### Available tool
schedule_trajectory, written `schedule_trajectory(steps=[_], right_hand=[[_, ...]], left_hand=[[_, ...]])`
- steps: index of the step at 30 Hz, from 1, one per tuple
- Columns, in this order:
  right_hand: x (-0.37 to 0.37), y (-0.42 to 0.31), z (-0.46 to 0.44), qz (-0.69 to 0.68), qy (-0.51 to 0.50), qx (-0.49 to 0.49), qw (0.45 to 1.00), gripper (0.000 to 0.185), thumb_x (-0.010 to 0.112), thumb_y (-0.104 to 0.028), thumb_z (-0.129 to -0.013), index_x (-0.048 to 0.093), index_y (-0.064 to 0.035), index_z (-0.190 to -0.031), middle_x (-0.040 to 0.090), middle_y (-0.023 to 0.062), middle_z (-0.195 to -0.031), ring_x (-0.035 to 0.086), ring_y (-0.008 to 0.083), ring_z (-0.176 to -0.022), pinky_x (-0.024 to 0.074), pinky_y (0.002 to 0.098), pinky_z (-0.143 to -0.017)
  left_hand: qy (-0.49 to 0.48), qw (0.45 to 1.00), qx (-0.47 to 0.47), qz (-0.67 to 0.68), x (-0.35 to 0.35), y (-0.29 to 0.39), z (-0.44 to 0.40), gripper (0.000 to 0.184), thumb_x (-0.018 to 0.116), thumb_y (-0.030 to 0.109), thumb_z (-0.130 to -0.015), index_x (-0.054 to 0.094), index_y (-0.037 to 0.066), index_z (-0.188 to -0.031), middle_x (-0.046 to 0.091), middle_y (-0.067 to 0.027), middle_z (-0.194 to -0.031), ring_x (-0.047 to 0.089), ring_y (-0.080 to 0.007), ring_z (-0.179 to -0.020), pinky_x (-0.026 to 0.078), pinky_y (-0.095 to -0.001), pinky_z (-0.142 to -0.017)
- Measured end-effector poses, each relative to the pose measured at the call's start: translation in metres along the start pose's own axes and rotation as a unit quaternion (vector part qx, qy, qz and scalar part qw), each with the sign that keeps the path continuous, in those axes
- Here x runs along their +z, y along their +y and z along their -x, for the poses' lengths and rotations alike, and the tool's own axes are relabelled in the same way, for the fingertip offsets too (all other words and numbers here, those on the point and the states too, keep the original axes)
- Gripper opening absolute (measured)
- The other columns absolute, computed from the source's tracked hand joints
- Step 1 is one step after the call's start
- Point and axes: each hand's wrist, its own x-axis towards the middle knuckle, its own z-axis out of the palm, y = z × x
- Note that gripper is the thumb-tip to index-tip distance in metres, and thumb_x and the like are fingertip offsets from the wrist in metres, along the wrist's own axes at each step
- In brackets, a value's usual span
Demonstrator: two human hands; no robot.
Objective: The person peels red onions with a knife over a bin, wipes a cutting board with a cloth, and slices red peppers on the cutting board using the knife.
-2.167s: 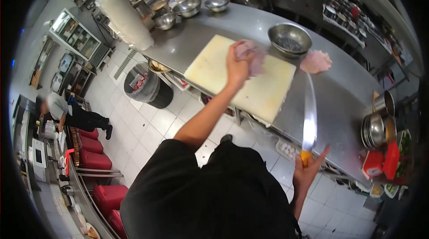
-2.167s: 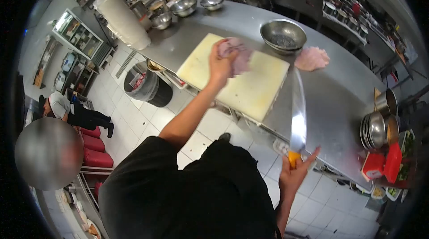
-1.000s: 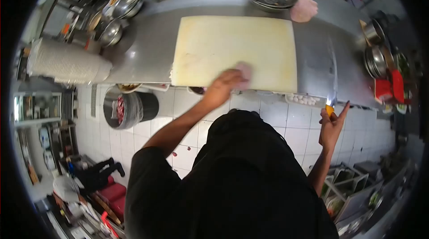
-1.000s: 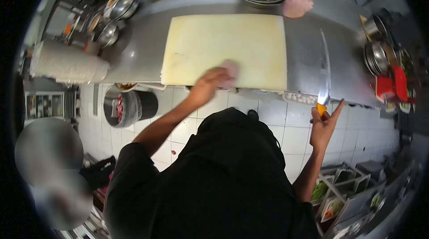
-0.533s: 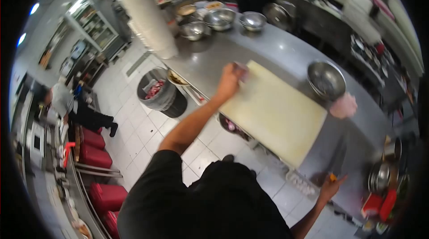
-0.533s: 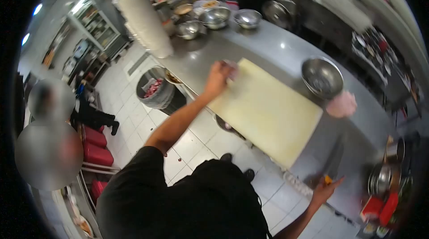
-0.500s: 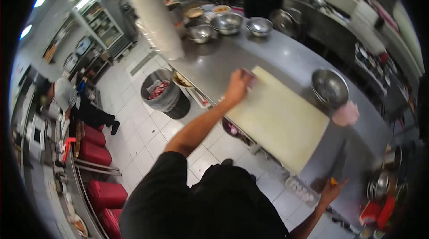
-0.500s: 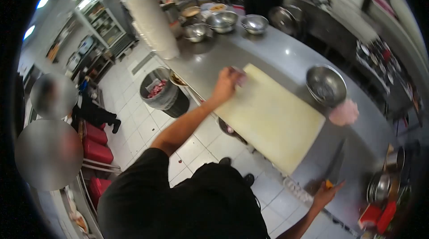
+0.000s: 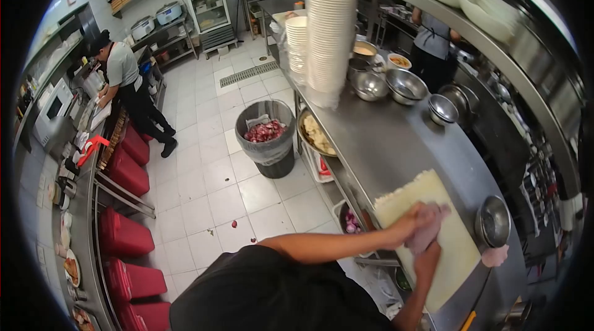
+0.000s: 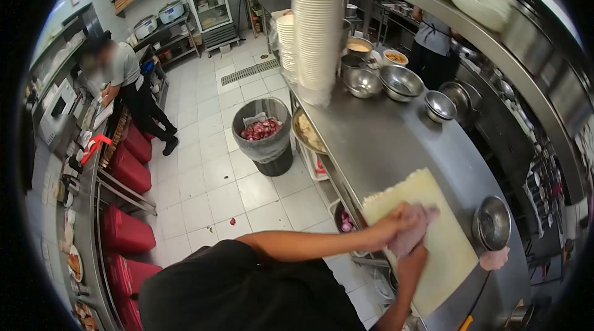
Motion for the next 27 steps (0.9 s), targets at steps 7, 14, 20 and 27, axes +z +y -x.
schedule_trajectory(steps=[7,14,20,27], right_hand=[[0.150,-0.127,-0.030,-0.160,-0.162,-0.011,0.974,0.020,0.062,-0.012,-0.085,0.063,0.0030,-0.071,0.061,0.0088,-0.061,0.057,0.0183,-0.056,0.0463,0.0383,-0.056],[0.181,-0.201,-0.099,-0.240,-0.437,0.076,0.864,0.023,0.066,-0.018,-0.091,0.066,-0.0002,-0.076,0.057,0.0002,-0.061,0.049,0.0063,-0.057,0.0395,0.0279,-0.052],[0.205,-0.182,-0.270,-0.303,-0.281,0.147,0.899,0.035,0.066,-0.021,-0.094,0.065,-0.0018,-0.123,0.064,-0.0001,-0.075,0.056,0.0063,-0.059,0.0443,0.0215,-0.052],[0.324,-0.059,-0.579,-0.297,-0.148,0.137,0.933,0.021,0.055,-0.013,-0.090,0.065,-0.0014,-0.104,0.064,0.0046,-0.075,0.056,0.0115,-0.053,0.0442,0.0259,-0.044]], left_hand=[[0.204,0.891,0.101,-0.394,-0.131,0.117,0.032,0.025,0.070,0.016,-0.091,0.062,0.002,-0.111,0.067,-0.0068,-0.099,0.063,-0.0139,-0.091,0.053,-0.0291,-0.081],[0.266,0.881,0.111,-0.374,-0.222,0.207,0.025,0.018,0.062,0.018,-0.096,0.068,0.002,-0.101,0.069,-0.0046,-0.082,0.064,-0.0101,-0.075,0.051,-0.0262,-0.063],[0.306,0.804,0.081,-0.503,-0.253,0.244,-0.020,0.039,0.054,0.037,-0.099,0.069,0.002,-0.093,0.065,-0.0180,-0.070,0.065,-0.0367,-0.068,0.051,-0.0437,-0.066],[0.177,0.687,0.172,-0.684,-0.282,0.229,-0.129,0.036,0.060,0.033,-0.094,0.062,0.010,-0.121,0.062,-0.0219,-0.119,0.058,-0.0396,-0.110,0.049,-0.0445,-0.087]])
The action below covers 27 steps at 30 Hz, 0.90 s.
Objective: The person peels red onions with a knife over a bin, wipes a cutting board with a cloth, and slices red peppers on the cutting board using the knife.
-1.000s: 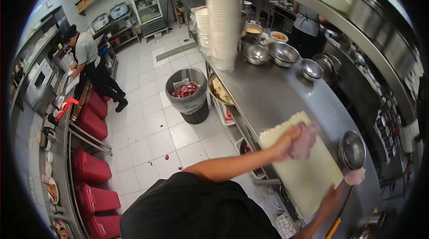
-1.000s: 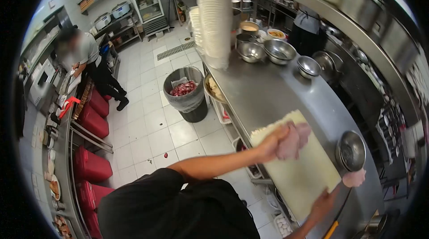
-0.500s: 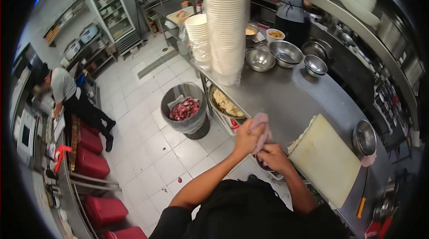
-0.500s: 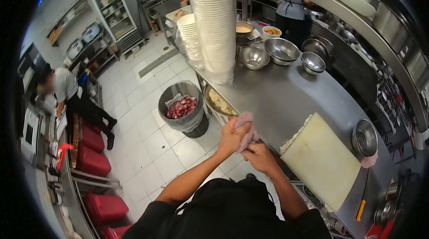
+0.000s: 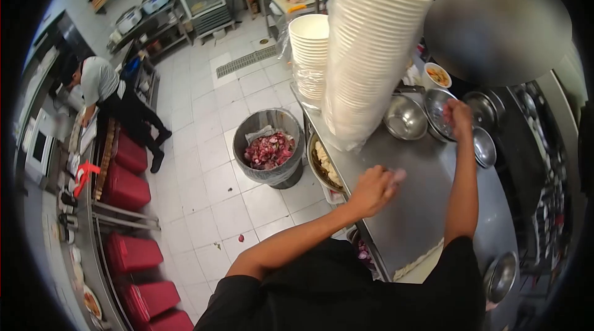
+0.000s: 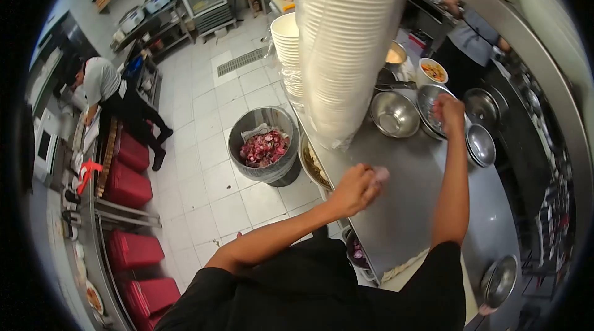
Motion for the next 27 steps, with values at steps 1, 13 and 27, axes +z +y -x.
schedule_trajectory(steps=[1,13,27], right_hand=[[-0.011,0.017,-0.052,0.048,-0.020,-0.006,0.999,0.019,0.054,-0.011,-0.088,0.067,-0.0016,-0.099,0.064,0.0049,-0.073,0.057,0.0123,-0.053,0.0455,0.0272,-0.045],[-0.091,0.132,-0.316,0.726,0.018,-0.301,0.618,0.043,0.086,-0.030,-0.062,0.063,-0.0101,-0.093,0.069,0.0150,-0.090,0.068,0.0364,-0.090,0.0545,0.0462,-0.081],[-0.051,0.094,-0.259,0.649,-0.083,-0.411,0.635,0.020,0.066,-0.025,-0.079,0.068,-0.0057,-0.082,0.065,0.0157,-0.075,0.064,0.0364,-0.064,0.0518,0.0445,-0.055]], left_hand=[[0.014,0.998,0.057,-0.028,0.007,-0.007,-0.005,0.039,0.061,0.032,-0.093,0.061,0.011,-0.125,0.060,-0.0223,-0.126,0.056,-0.0398,-0.116,0.048,-0.0446,-0.091],[0.070,0.844,-0.525,0.089,-0.192,-0.118,0.120,0.021,0.065,0.015,-0.095,0.068,0.002,-0.111,0.072,-0.0131,-0.079,0.068,-0.0172,-0.066,0.055,-0.0336,-0.061],[0.171,0.569,-0.786,-0.168,-0.215,-0.086,0.434,0.046,0.068,0.043,-0.083,0.074,0.008,-0.112,0.071,-0.0175,-0.112,0.066,-0.0329,-0.109,0.051,-0.0405,-0.095]])
